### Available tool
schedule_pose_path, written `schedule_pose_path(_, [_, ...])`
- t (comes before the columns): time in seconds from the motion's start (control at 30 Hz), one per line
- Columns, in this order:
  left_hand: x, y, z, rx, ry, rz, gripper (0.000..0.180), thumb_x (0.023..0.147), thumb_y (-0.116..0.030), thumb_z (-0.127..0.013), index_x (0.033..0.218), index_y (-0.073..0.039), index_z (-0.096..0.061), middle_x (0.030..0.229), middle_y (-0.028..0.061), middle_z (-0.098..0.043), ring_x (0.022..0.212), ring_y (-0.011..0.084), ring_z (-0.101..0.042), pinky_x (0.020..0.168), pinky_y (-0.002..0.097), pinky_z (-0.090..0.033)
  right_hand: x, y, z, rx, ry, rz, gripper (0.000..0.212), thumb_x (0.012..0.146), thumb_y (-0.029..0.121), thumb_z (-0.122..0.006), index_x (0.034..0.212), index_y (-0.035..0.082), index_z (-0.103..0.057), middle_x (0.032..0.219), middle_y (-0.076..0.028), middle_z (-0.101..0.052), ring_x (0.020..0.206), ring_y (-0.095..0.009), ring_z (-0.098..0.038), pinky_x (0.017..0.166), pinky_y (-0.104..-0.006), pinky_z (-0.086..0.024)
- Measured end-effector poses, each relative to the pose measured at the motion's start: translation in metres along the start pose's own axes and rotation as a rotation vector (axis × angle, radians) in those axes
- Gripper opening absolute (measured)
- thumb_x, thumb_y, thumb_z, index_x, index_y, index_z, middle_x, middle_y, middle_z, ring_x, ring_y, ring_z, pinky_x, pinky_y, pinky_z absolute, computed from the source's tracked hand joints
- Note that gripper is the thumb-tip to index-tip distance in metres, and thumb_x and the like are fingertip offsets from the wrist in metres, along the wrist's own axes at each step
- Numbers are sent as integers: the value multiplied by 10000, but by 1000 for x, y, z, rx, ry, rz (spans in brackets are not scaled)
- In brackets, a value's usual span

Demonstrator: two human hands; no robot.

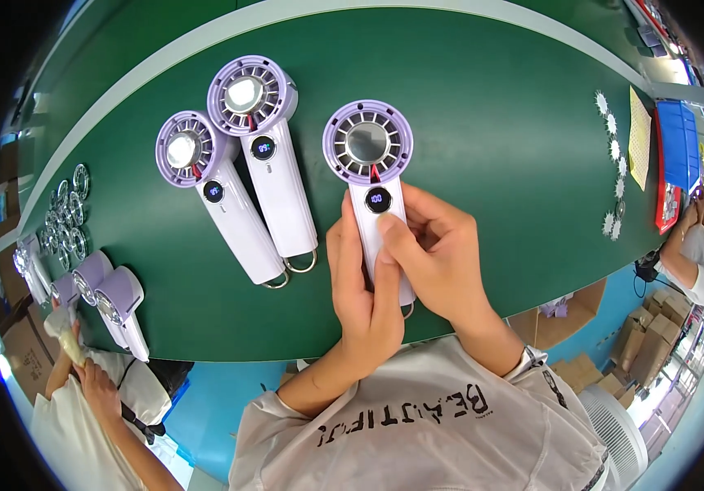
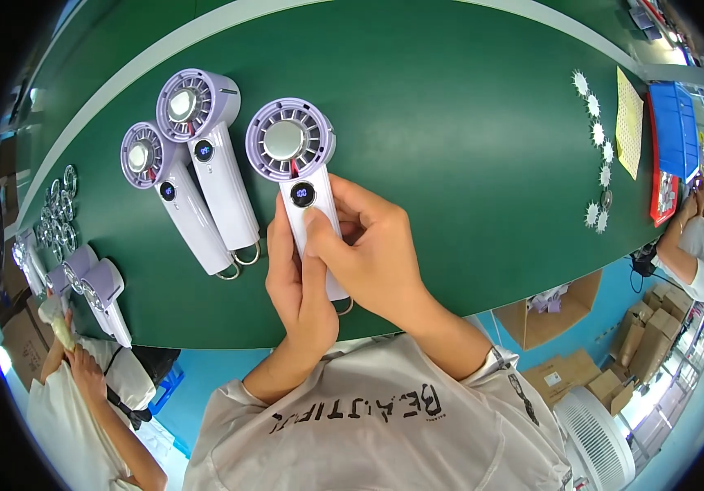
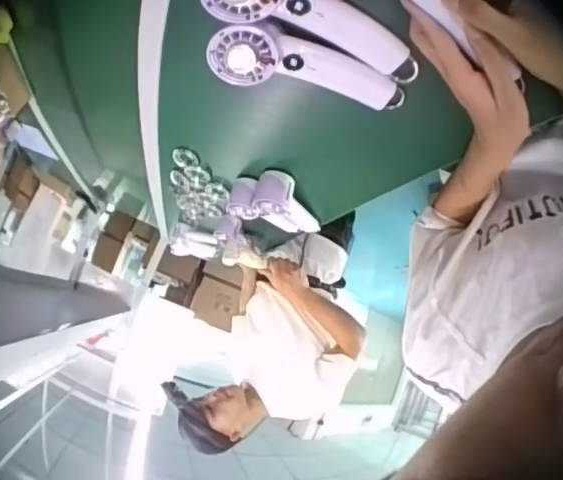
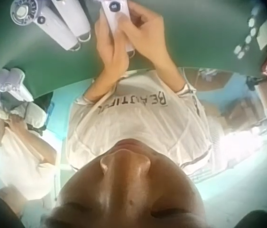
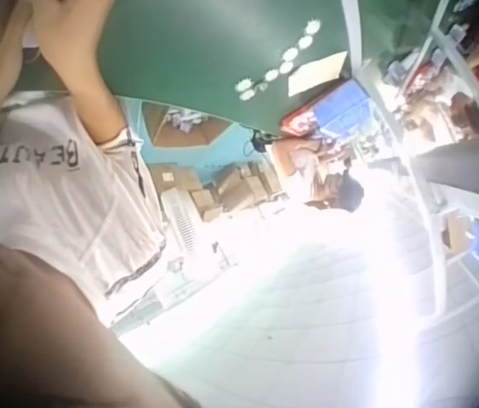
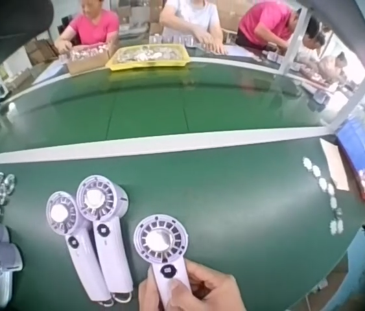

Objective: The person assembles handheld fans by hand on a production line, attaching a fan grill to each fan, then inspects the assembled fans.

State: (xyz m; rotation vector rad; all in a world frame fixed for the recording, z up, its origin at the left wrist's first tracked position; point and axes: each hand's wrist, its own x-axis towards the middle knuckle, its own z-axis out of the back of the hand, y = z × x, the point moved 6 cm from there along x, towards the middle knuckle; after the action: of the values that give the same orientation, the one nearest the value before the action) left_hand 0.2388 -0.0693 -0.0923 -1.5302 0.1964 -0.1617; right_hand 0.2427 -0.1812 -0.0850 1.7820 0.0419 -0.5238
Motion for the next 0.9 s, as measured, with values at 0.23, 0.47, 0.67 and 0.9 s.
schedule_pose_path(0.23, [0,4,-1,-49,-17,10,550,1051,-49,-464,1568,60,-310,1355,168,-475,1184,230,-540,970,340,-454,2,-2,0,19,3,18,338,984,54,-605,1289,-91,-620,1016,-78,-733,821,-48,-638,713,-222,-539])
schedule_pose_path(0.47, [1,4,-1,-32,-22,13,543,1055,-60,-471,1563,59,-321,1351,164,-478,1176,226,-545,972,346,-455,4,-4,1,9,5,38,336,990,61,-607,1289,-91,-618,1004,-67,-730,801,-41,-629,698,-217,-529])
schedule_pose_path(0.67, [5,2,-1,-141,-22,24,535,1077,-113,-470,1573,33,-333,1349,82,-507,1227,154,-536,1030,308,-430,1,-3,6,1,135,148,436,1031,117,-606,1419,-66,-523,1146,-94,-702,967,-93,-645,839,-263,-533])
schedule_pose_path(0.9, [3,7,2,-254,2,34,613,1076,-187,-512,1588,50,-273,1503,111,-468,1304,173,-519,1065,328,-426,-5,-3,8,-3,214,252,511,1043,105,-574,1510,-46,-429,1246,-122,-674,1104,-159,-654,950,-314,-519])
